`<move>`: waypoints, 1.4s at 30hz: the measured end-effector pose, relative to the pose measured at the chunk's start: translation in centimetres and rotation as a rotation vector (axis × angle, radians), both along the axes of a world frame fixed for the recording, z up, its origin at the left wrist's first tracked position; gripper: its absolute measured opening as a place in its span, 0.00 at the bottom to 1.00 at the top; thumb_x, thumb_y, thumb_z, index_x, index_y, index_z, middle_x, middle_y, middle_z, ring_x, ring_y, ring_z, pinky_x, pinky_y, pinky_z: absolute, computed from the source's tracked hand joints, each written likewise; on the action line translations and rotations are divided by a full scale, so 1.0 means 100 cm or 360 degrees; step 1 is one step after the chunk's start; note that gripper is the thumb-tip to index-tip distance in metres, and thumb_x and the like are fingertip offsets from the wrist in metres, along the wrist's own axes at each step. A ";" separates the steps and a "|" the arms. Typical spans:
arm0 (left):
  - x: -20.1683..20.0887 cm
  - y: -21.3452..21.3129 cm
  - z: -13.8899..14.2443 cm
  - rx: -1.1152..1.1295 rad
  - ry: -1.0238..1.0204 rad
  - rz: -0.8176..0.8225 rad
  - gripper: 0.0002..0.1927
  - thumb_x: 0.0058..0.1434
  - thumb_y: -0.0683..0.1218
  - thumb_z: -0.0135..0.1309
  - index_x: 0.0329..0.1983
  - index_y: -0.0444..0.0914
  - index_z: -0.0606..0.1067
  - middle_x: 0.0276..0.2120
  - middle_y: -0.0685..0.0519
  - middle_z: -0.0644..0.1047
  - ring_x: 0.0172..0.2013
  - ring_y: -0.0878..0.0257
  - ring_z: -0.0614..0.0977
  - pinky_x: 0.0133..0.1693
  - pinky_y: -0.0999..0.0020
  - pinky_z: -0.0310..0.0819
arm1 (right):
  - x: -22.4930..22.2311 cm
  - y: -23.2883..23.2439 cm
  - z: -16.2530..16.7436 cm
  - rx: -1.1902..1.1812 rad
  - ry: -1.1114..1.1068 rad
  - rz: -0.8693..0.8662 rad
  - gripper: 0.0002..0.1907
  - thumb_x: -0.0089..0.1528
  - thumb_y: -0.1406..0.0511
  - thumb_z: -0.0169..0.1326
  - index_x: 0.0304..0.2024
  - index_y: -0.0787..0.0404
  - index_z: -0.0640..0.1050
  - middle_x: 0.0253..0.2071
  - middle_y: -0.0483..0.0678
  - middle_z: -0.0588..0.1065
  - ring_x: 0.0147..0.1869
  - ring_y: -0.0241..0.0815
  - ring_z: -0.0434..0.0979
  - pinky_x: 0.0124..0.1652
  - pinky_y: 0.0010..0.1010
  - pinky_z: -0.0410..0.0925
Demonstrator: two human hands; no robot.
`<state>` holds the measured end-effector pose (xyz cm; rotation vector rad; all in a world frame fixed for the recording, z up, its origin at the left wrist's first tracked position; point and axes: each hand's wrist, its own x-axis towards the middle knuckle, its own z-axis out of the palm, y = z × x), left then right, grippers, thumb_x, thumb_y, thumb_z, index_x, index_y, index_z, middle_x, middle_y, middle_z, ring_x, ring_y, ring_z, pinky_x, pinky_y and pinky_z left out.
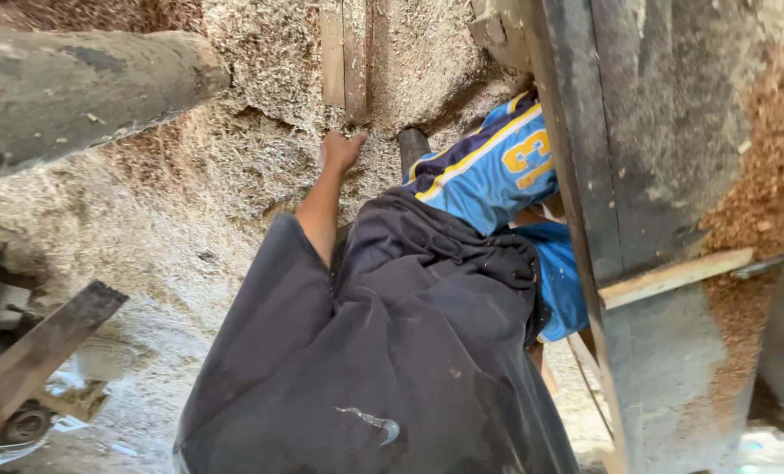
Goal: The person uses a chisel and mallet to carve notches and grooves into a long wooden plank. The person repeatedly positions the plank, strikes the chisel, and removes wood shavings to shape the wood.
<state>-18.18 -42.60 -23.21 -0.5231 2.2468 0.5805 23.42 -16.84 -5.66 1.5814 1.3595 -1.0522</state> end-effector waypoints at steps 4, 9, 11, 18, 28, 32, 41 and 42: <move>-0.018 0.031 -0.021 -0.0030 0.0188 0.0325 0.48 0.41 0.66 0.71 0.53 0.25 0.72 0.51 0.31 0.76 0.51 0.41 0.79 0.51 0.52 0.71 | -0.004 0.008 0.022 -0.0022 -0.0053 0.0064 0.16 0.65 0.59 0.54 0.45 0.66 0.83 0.40 0.53 0.81 0.46 0.42 0.79 0.47 0.33 0.71; -0.044 0.036 -0.016 -0.0135 0.0306 0.0340 0.49 0.40 0.61 0.70 0.58 0.25 0.69 0.50 0.32 0.77 0.50 0.41 0.80 0.50 0.50 0.73 | -0.044 0.023 0.051 -0.0018 0.0016 0.0286 0.14 0.66 0.62 0.54 0.44 0.67 0.83 0.38 0.53 0.81 0.44 0.40 0.79 0.46 0.31 0.72; -0.051 0.031 -0.006 -0.0142 0.0087 0.0201 0.40 0.46 0.59 0.64 0.59 0.33 0.73 0.51 0.37 0.80 0.50 0.43 0.82 0.50 0.49 0.75 | -0.077 0.025 0.068 0.0008 0.0173 0.0397 0.13 0.66 0.63 0.54 0.43 0.68 0.84 0.37 0.53 0.81 0.43 0.39 0.79 0.45 0.30 0.72; -0.047 -0.006 0.052 0.1689 -0.0683 0.0268 0.28 0.62 0.61 0.54 0.48 0.32 0.81 0.42 0.46 0.85 0.43 0.56 0.86 0.49 0.61 0.79 | -0.290 -0.034 0.069 -0.0173 0.1478 0.0355 0.13 0.70 0.64 0.52 0.45 0.69 0.80 0.44 0.50 0.81 0.51 0.38 0.80 0.54 0.28 0.71; 0.015 -0.061 0.143 0.2970 -0.0959 0.0912 0.40 0.71 0.68 0.48 0.66 0.28 0.71 0.58 0.35 0.77 0.59 0.42 0.77 0.65 0.48 0.67 | -0.461 -0.189 0.035 -0.1353 0.0948 -0.0414 0.29 0.63 0.49 0.53 0.50 0.70 0.76 0.38 0.54 0.80 0.39 0.47 0.82 0.41 0.38 0.76; 0.031 -0.082 0.147 0.2001 -0.0562 0.0352 0.49 0.61 0.77 0.39 0.63 0.32 0.76 0.57 0.40 0.79 0.56 0.46 0.79 0.59 0.49 0.70 | -0.451 -0.201 0.044 -0.1114 0.1352 -0.0396 0.22 0.67 0.52 0.58 0.53 0.62 0.74 0.38 0.51 0.77 0.38 0.46 0.80 0.41 0.38 0.75; 0.026 -0.092 0.160 0.0941 -0.0038 -0.0600 0.43 0.65 0.75 0.38 0.44 0.35 0.86 0.41 0.38 0.85 0.39 0.50 0.85 0.43 0.54 0.77 | -0.407 -0.153 0.058 -0.1231 0.1419 -0.0223 0.33 0.66 0.49 0.55 0.64 0.63 0.70 0.34 0.48 0.77 0.32 0.42 0.78 0.32 0.33 0.73; 0.018 -0.091 0.164 0.0975 0.0018 -0.0381 0.41 0.65 0.73 0.38 0.42 0.35 0.85 0.41 0.39 0.85 0.40 0.50 0.85 0.42 0.55 0.78 | -0.397 -0.147 0.059 -0.1191 0.1431 -0.0197 0.34 0.66 0.49 0.55 0.66 0.64 0.69 0.34 0.49 0.76 0.32 0.42 0.78 0.32 0.33 0.72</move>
